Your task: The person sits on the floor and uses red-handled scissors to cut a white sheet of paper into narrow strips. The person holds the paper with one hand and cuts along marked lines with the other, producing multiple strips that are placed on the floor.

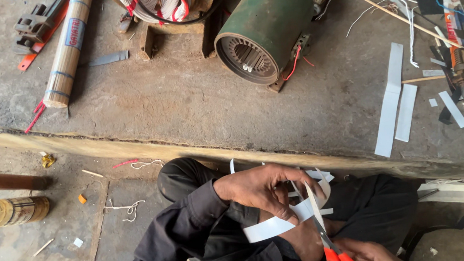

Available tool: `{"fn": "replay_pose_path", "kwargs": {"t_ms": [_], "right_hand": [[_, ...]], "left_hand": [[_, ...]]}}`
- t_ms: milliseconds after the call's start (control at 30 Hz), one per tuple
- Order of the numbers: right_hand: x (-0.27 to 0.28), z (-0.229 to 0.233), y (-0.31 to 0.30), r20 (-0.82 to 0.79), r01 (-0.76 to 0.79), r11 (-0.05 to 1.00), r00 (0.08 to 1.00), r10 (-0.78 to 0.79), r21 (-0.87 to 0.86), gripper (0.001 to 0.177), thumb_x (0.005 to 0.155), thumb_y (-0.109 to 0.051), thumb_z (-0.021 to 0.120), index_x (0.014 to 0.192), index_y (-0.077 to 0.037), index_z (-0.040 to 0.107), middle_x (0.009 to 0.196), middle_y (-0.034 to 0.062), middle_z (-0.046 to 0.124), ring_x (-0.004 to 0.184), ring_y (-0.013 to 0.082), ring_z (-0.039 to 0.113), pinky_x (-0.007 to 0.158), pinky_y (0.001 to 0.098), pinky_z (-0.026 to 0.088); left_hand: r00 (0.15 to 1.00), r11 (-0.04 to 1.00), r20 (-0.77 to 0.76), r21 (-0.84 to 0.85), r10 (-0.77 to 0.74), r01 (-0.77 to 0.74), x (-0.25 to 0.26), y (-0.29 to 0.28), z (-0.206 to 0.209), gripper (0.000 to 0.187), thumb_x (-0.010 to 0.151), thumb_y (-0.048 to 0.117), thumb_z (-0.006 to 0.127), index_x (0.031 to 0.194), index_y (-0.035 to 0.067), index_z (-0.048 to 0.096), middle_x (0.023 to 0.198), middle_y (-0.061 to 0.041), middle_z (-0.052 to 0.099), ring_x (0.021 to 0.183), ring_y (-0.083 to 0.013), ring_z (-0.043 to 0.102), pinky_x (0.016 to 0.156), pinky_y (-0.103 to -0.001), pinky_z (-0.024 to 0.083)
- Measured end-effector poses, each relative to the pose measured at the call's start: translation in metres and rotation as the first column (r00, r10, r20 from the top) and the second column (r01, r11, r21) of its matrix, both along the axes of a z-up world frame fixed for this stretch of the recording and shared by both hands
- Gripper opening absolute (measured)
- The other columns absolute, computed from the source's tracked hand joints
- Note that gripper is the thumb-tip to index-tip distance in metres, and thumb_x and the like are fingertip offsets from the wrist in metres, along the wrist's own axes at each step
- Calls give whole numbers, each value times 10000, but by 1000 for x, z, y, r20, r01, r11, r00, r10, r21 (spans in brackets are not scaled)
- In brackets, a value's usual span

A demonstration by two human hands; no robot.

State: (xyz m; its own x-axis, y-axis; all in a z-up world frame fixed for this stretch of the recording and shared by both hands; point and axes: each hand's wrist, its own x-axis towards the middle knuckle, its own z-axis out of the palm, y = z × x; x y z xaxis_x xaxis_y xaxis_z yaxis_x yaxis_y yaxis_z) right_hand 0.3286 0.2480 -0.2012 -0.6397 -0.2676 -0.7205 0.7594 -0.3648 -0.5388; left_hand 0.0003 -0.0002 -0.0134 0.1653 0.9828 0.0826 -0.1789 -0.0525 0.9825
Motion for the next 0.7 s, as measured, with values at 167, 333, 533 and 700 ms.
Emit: {"fn": "replay_pose_path", "kwargs": {"t_ms": [167, 333, 533, 700], "right_hand": [[2, -1, 4, -153, -145, 989, 977, 148, 30, 529, 946, -113, 642, 1455, -10, 538, 1077, 127, 710, 865, 188, 669, 774, 289, 560], [-2, 12, -6, -33, -12, 998, 999, 10, -59, 565, 921, -73, 655, 1456, 58, 526, 1053, 178, 725, 963, 230, 747, 893, 332, 624], [-8, 17, -10, -71, 22, 990, 997, -32, -136, 520, 963, -223, 557, 1439, -12, 540, 968, 183, 713, 875, 232, 725, 843, 335, 598], [-10, 23, -13, -32, 101, 986, 994, -106, -136, 480, 974, -216, 534, 1380, 38, 560, 938, 187, 700, 860, 258, 719, 828, 367, 599]], "left_hand": [[996, 997, 81, -73, 20, -14, 11, -5, -10, 773, 835, 17, 833, 1519, 76, 478, 1420, -114, 615, 813, -152, 706, 684, -235, 596], [996, 999, -88, 46, 21, -17, 19, -7, -17, 558, 944, 6, 855, 1448, 16, 617, 1374, -124, 642, 1105, -170, 636, 934, -289, 576], [989, 990, 125, -128, 82, -66, 20, -9, -19, 751, 883, 131, 836, 1547, 0, 511, 1139, -80, 737, 961, -103, 694, 844, -263, 597], [992, 991, 75, -100, 100, -92, 19, -5, -21, 758, 864, 133, 854, 1531, -14, 524, 1182, -112, 721, 1045, -146, 693, 897, -274, 608]]}}
